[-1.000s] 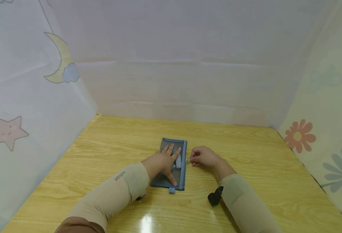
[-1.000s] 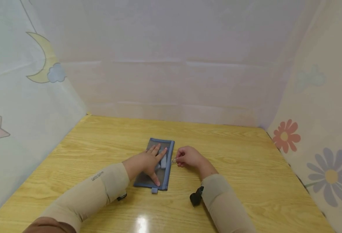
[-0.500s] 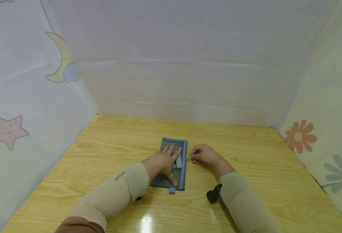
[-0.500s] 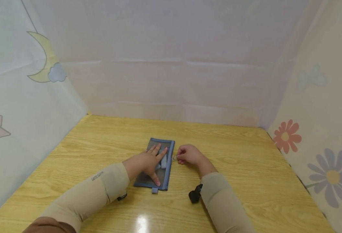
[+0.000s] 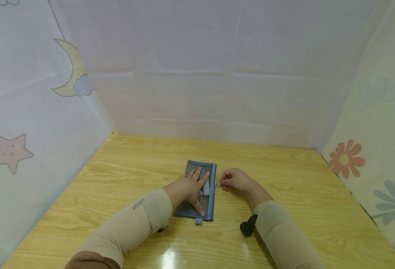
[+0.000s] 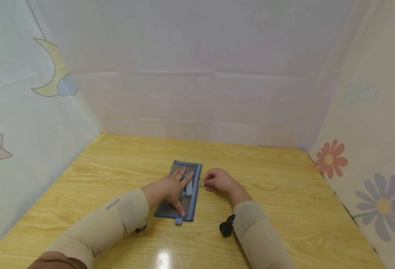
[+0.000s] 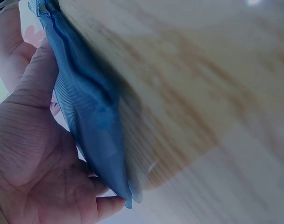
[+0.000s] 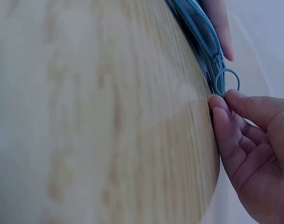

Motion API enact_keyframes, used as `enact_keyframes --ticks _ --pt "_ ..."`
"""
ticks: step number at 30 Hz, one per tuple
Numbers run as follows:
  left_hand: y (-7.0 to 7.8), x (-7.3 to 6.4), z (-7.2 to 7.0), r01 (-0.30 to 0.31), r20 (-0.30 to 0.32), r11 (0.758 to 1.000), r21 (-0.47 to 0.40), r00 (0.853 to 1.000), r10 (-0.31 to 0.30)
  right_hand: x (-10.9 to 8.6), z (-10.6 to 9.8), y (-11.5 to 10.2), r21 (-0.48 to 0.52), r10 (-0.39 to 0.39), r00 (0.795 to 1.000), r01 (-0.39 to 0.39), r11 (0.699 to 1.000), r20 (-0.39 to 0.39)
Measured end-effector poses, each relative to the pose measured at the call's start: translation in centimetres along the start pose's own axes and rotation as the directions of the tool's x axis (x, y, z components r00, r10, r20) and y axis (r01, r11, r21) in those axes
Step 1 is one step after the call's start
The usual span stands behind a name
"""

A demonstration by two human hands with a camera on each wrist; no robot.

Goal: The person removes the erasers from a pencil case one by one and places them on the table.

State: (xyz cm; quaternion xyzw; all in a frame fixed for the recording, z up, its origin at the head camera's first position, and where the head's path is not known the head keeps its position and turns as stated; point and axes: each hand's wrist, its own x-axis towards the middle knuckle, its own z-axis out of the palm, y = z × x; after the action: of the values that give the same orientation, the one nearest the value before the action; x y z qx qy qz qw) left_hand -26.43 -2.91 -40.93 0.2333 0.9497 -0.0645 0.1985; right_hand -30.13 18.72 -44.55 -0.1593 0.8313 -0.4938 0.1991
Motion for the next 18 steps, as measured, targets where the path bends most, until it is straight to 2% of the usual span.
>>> enact_keyframes --ticks 5,13,18 --pt "0.0 0.1 0.1 -0.001 0.002 1.000 -0.002 1.000 0.001 0.3 0.1 0.1 -0.025 -0.030 1.000 0.029 0.999 -0.007" --pt "0.0 0.1 0.0 -0.016 0.000 1.000 -0.003 1.000 0.016 1.0 0.0 0.0 -0.086 0.035 0.994 -0.045 0.995 -0.105" --pt "0.0 0.2 0.0 -0.012 0.001 1.000 -0.006 1.000 0.012 1.5 -0.1 0.0 -0.080 0.046 0.991 -0.056 0.995 -0.127"
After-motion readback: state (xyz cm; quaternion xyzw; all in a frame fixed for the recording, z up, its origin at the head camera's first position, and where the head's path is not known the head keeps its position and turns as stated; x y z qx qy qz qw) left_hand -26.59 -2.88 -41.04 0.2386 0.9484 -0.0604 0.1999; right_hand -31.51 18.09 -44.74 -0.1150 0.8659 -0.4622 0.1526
